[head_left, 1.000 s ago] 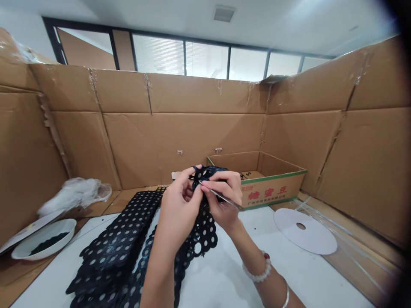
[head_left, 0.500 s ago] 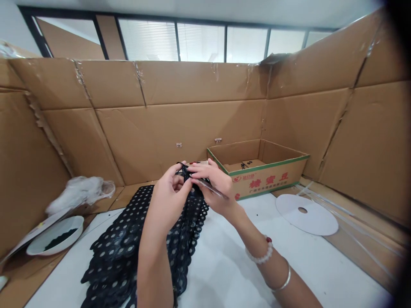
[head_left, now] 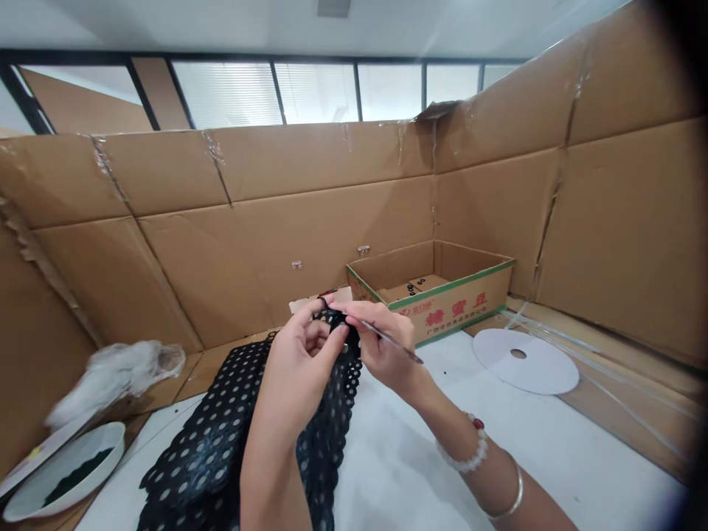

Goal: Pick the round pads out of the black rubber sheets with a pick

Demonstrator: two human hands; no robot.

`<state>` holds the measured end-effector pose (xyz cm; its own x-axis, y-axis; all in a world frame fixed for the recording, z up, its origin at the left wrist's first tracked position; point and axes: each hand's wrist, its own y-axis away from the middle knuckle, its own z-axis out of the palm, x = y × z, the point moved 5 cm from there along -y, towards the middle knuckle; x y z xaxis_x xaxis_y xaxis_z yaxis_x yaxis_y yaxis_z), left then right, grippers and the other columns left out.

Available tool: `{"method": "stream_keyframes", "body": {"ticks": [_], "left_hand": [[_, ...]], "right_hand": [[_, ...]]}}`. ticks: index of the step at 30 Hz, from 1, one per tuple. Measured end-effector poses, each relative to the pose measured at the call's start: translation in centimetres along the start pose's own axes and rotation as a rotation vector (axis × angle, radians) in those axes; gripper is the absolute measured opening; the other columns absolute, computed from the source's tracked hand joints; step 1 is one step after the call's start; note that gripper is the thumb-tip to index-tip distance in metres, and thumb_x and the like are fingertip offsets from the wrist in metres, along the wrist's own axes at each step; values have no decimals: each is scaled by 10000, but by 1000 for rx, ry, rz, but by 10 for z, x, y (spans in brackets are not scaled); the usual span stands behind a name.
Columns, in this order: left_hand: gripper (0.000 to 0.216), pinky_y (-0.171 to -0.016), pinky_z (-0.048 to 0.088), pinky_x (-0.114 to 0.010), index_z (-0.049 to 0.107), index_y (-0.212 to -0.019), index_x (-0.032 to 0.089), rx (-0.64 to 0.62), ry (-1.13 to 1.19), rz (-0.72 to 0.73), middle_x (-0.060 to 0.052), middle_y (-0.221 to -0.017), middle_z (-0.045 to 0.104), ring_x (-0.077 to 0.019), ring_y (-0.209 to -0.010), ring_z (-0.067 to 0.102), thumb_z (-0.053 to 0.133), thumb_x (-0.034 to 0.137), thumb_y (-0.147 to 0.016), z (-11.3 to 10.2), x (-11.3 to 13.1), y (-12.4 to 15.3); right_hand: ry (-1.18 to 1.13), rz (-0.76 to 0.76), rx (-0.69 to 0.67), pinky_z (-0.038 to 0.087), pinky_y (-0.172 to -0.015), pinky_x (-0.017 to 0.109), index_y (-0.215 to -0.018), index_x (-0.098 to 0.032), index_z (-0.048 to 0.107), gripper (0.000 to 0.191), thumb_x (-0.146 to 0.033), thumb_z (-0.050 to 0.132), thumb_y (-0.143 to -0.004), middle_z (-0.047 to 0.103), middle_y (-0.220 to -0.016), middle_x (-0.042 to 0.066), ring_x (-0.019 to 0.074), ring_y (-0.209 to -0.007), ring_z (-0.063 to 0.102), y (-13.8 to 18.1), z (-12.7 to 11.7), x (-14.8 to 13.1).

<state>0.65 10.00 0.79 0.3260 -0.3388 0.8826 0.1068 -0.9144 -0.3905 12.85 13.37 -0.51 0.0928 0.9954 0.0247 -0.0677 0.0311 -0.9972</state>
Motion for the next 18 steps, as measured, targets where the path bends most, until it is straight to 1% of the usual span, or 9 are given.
{"method": "stream_keyframes", "body": {"ticks": [2,4,8,11,13,15,18], "left_hand": [[482,-653,388,-288,534,-1248,139,-7,20,-13,40,-663,561,-146,-655,511,660,341,-829,1,0,0],[442,-647,382,-284,552,-1214,149,-22,35,-13,39,-672,563,-141,-652,502,658,326,-823,3,1,1],[391,-608,357,-278,582,-1186,150,-54,10,-20,49,-652,513,-139,-629,475,633,307,-831,11,4,3],[379,-590,355,-276,602,-1180,148,-75,-12,-24,54,-625,512,-137,-599,474,630,289,-829,17,3,3],[393,-603,376,-282,610,-1193,147,-108,-5,-14,46,-633,542,-140,-603,496,632,273,-822,23,1,3],[414,-615,393,-291,616,-1215,148,-143,5,5,40,-646,554,-146,-611,508,627,259,-816,29,0,3],[471,-625,399,-307,592,-1292,145,-157,21,32,36,-669,537,-154,-624,497,590,247,-832,40,1,4]], "right_hand": [[-32,46,41,611,-715,216,-1051,-241,605,261,-46,499,-913,771,-896,36,137,-824,747,-3,-4,-2],[-48,113,60,597,-657,226,-979,-248,621,245,-45,506,-903,757,-839,18,140,-755,733,-6,-7,-3],[-5,292,66,565,-588,238,-788,-235,630,214,-78,527,-892,708,-753,9,144,-673,699,-11,-16,2],[-47,464,111,555,-550,247,-738,-229,601,174,-166,575,-898,656,-681,-6,143,-596,673,-9,-30,20],[-168,605,138,564,-536,259,-754,-231,574,146,-241,614,-894,645,-640,-19,150,-558,670,-6,-39,37],[-294,714,159,569,-526,257,-767,-231,554,166,-305,663,-868,655,-616,-28,151,-536,671,-2,-46,51],[-384,788,195,567,-526,235,-751,-220,560,226,-352,734,-811,677,-630,-25,130,-524,660,0,-50,63]]}}
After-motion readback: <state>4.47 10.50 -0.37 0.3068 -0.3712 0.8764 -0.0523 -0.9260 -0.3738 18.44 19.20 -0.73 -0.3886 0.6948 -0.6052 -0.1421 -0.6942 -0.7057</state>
